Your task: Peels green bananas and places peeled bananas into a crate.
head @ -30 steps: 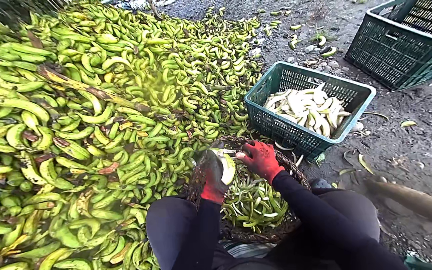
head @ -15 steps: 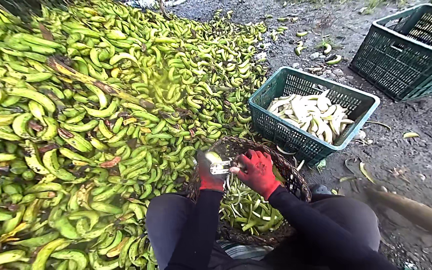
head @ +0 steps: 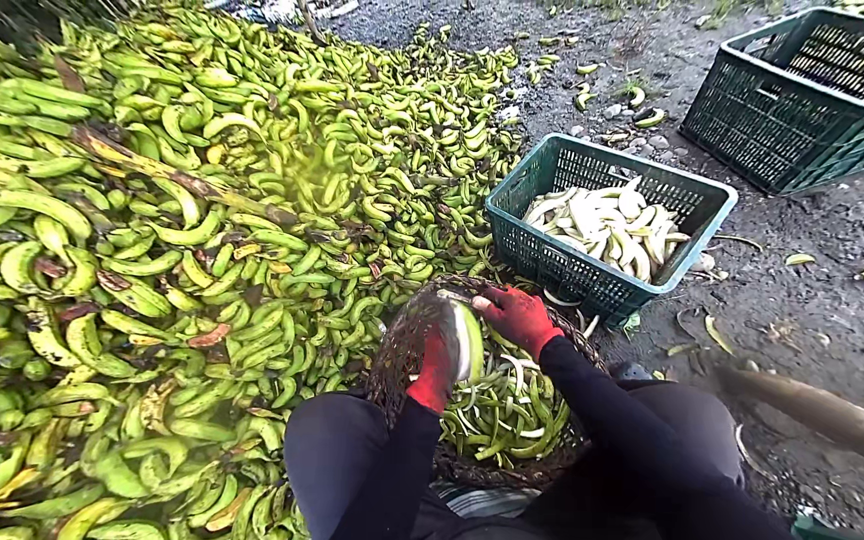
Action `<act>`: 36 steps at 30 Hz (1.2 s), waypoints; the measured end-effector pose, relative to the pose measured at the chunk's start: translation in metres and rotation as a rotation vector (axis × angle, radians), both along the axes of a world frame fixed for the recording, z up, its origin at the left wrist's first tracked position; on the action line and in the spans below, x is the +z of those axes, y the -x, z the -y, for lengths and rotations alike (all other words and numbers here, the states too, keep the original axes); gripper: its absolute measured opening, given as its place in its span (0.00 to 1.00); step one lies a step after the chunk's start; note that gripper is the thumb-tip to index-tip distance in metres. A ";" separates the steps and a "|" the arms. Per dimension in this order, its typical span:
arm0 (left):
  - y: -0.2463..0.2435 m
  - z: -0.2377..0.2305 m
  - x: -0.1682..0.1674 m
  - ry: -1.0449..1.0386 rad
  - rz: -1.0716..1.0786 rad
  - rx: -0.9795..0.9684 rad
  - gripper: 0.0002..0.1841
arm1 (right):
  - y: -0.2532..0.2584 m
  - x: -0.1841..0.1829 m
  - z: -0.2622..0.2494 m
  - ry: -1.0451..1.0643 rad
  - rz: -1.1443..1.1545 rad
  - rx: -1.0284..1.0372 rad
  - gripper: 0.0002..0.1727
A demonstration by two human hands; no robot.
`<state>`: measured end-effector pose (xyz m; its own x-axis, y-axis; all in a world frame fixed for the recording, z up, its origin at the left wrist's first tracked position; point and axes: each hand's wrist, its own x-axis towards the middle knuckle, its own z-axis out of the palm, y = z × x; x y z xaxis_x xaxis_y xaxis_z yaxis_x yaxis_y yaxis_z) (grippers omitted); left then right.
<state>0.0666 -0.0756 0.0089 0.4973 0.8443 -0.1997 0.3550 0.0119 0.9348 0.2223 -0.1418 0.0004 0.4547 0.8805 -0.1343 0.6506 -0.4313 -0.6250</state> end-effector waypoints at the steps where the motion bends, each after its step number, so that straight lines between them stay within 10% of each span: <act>1: 0.005 0.000 -0.002 -0.016 -0.025 -0.105 0.28 | -0.005 -0.004 -0.001 0.032 -0.079 -0.015 0.32; 7: 0.023 -0.020 0.001 0.295 0.248 -0.156 0.26 | -0.006 -0.022 -0.002 -0.006 -0.045 -0.164 0.32; 14: 0.025 -0.046 0.005 0.762 0.842 0.002 0.25 | 0.040 -0.013 0.013 -0.471 0.257 0.217 0.36; 22: 0.015 -0.008 0.001 0.330 0.532 0.023 0.24 | 0.013 -0.011 -0.005 -0.021 -0.130 0.064 0.31; 27: 0.042 -0.029 0.005 0.663 0.515 -0.176 0.23 | 0.000 -0.023 -0.003 0.025 -0.218 -0.089 0.32; 36: 0.041 -0.061 -0.002 0.662 0.588 -0.158 0.22 | 0.039 0.004 0.013 -0.072 0.002 0.456 0.35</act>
<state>0.0254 -0.0147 0.0067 0.7732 0.5600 -0.2976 -0.1356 0.6044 0.7850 0.1829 -0.1544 0.0048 0.0186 0.9977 -0.0650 0.7649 -0.0561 -0.6418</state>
